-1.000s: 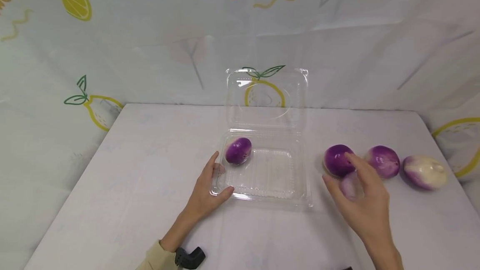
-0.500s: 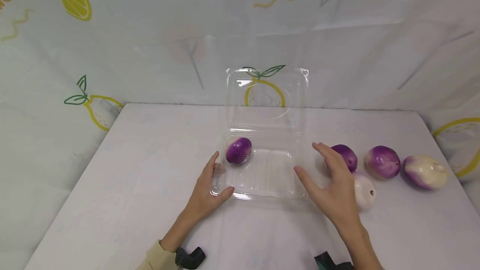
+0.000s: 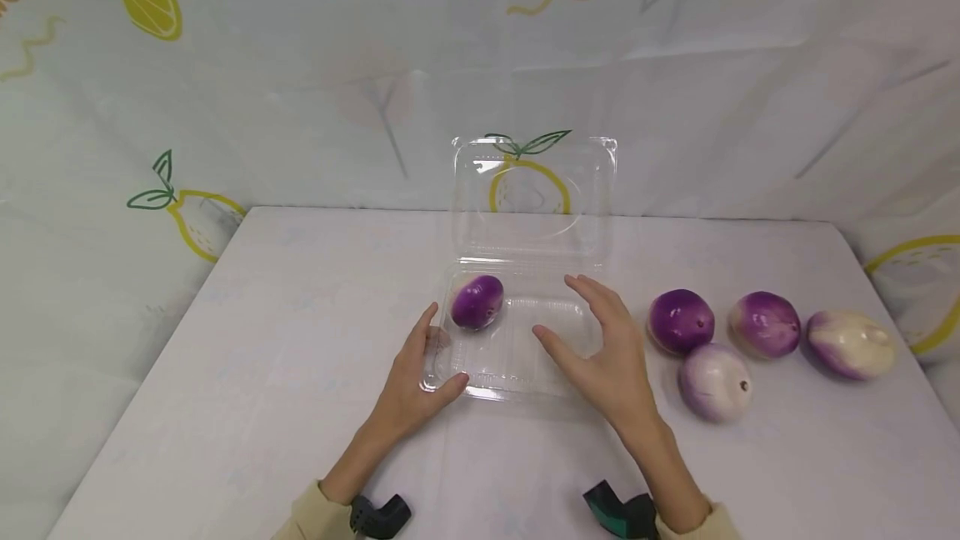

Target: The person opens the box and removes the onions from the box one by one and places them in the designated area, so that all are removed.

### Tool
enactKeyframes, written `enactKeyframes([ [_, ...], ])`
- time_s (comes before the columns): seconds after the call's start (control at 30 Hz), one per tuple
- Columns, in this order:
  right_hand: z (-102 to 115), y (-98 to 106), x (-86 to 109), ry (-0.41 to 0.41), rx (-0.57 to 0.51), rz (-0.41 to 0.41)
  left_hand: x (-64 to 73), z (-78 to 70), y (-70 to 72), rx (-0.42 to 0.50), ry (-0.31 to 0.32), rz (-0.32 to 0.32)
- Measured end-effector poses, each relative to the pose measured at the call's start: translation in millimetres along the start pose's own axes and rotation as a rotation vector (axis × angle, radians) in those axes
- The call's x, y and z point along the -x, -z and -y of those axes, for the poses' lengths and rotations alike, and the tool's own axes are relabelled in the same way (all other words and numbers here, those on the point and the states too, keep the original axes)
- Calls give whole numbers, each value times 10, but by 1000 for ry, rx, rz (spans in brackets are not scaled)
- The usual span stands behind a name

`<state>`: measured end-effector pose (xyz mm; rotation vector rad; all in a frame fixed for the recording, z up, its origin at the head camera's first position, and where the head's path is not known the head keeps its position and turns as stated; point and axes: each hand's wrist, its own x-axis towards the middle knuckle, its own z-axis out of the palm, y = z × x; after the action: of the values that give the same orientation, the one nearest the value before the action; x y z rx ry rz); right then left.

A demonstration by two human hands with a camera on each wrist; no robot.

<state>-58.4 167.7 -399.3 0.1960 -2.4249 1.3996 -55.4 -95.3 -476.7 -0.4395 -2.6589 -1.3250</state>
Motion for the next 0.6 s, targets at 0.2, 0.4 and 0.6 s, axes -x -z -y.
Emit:
enactKeyframes([
  [0.2, 25, -201, -72, 49, 1, 49, 3, -6, 9, -6, 6, 6],
  [0.4, 63, -401, -148, 51, -20, 122, -2, -6, 8, -18, -6, 2],
  [0.6, 87, -574, -207, 31, -38, 170, -4, 6, -3, -28, -29, -8],
])
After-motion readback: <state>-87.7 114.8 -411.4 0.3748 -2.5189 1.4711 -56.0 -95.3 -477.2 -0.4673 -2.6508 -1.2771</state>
